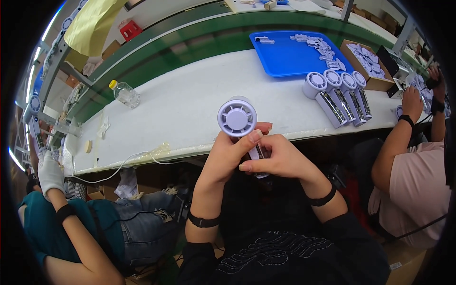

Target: The person picks up a handheld fan and a plastic cover, presses the cover onto the fan handle by hand, and sets it down. This process is repeated for several more fans and covers on the table.

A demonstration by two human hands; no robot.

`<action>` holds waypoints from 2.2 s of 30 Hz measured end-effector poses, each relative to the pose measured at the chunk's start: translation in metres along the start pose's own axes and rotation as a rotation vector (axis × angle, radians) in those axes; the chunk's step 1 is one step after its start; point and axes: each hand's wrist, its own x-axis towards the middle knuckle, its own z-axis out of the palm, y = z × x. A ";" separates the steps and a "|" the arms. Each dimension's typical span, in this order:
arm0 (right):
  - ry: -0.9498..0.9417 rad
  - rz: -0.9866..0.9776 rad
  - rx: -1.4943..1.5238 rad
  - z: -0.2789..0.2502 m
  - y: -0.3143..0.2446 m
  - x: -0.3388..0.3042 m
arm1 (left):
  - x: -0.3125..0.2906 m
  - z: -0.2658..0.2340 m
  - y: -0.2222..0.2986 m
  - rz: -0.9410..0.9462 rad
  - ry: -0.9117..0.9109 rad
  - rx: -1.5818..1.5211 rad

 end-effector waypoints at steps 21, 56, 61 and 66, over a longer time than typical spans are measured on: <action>0.405 -0.039 -0.742 -0.069 -0.043 0.080 | 0.096 -0.069 0.053 -0.031 0.441 0.484; 1.108 -0.672 -0.276 -0.096 0.018 -0.057 | 0.187 0.078 -0.037 0.669 -0.218 1.015; 0.882 -0.707 -0.667 -0.091 0.028 -0.058 | 0.098 0.027 -0.001 0.468 -0.081 0.983; 0.648 -0.712 -0.474 -0.063 0.023 -0.018 | 0.027 -0.007 0.009 0.322 0.157 0.975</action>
